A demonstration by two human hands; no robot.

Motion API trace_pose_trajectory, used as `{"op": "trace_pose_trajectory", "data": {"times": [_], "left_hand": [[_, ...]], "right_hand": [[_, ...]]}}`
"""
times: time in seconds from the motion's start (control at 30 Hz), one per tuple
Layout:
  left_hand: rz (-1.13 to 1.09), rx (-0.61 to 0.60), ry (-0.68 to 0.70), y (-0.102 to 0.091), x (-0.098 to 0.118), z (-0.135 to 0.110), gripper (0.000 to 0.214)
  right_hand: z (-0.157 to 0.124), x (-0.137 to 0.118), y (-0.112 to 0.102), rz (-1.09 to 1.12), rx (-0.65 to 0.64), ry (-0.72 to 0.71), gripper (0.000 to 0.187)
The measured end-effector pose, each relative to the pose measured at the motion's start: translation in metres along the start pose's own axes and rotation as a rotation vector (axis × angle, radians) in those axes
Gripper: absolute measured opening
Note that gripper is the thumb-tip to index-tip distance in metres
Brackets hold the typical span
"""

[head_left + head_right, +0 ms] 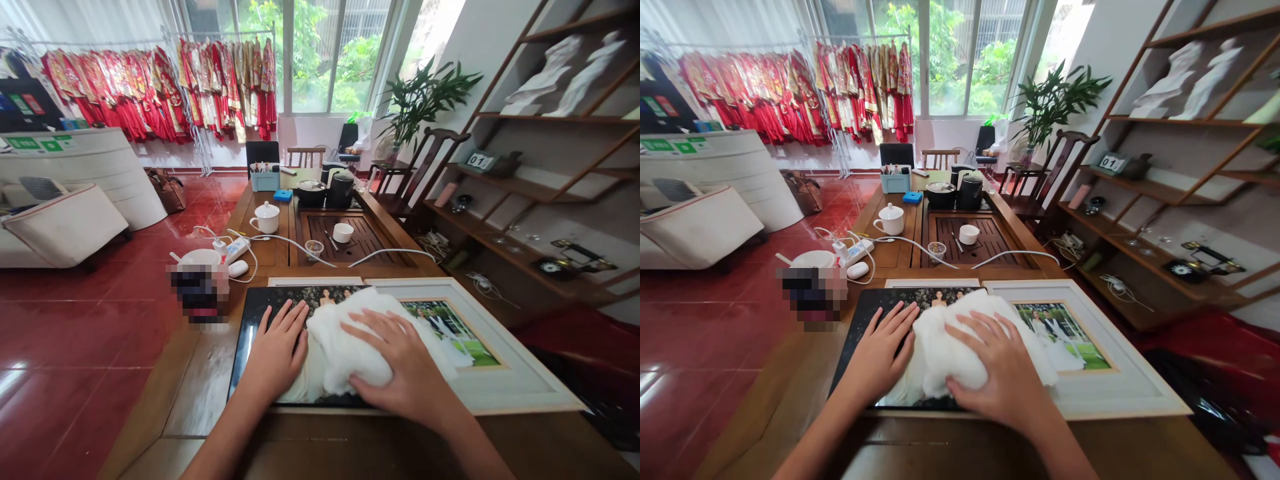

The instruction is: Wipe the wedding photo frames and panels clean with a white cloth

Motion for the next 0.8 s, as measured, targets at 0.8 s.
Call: {"op": "trace_pose_trajectory", "data": {"times": [0.8], "left_hand": [[-0.012, -0.013, 0.004, -0.001, 0.0, 0.0, 0.047]], "right_hand": [[0.049, 0.029, 0.011, 0.05, 0.027, -0.022, 0.058]]}}
Point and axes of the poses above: each hand's wrist, its own z-axis towards the middle knuckle, its own y-axis out of the palm, x = y × z, the point moved 5 cm from there along z, towards the middle knuckle, and after that the axes turned 1 degree about x, right-handed, at the moved point
